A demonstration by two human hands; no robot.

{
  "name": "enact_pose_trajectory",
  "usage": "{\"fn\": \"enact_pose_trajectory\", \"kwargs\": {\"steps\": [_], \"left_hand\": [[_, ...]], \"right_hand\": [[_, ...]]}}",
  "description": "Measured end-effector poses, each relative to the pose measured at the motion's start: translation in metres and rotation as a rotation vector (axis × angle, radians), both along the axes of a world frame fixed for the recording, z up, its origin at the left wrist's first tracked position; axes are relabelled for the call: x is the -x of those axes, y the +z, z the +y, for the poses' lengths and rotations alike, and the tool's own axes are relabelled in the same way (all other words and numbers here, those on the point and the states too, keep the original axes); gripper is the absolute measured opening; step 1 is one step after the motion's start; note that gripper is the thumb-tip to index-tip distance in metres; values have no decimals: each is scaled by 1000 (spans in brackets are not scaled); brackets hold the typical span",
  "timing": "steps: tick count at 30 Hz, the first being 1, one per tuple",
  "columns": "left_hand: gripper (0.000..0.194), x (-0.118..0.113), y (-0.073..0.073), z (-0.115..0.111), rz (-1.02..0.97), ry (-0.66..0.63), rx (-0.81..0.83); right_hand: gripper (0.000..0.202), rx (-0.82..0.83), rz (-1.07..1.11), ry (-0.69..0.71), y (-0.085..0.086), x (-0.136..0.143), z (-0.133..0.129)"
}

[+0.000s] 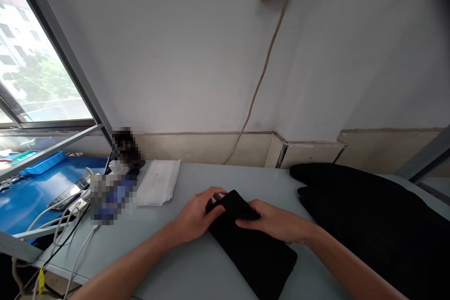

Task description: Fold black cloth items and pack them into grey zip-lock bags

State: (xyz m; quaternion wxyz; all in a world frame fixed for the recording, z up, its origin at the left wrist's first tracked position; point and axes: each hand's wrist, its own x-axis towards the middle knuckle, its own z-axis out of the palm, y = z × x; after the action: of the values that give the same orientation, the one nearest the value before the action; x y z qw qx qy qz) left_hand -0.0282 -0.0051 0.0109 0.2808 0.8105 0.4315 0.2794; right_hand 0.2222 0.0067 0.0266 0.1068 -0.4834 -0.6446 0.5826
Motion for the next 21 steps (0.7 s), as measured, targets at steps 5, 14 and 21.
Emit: {"fn": "enact_pose_trajectory", "kwargs": {"steps": [5, 14, 21], "left_hand": [[30, 54, 15, 37, 465, 587, -292], [34, 109, 4, 57, 826, 643, 48], [30, 101, 19, 55, 767, 668, -51]], "right_hand": [[48, 48, -69, -373, -9, -4, 4], [44, 86, 14, -498, -22, -8, 7], [36, 122, 202, -491, -19, -6, 4]]}}
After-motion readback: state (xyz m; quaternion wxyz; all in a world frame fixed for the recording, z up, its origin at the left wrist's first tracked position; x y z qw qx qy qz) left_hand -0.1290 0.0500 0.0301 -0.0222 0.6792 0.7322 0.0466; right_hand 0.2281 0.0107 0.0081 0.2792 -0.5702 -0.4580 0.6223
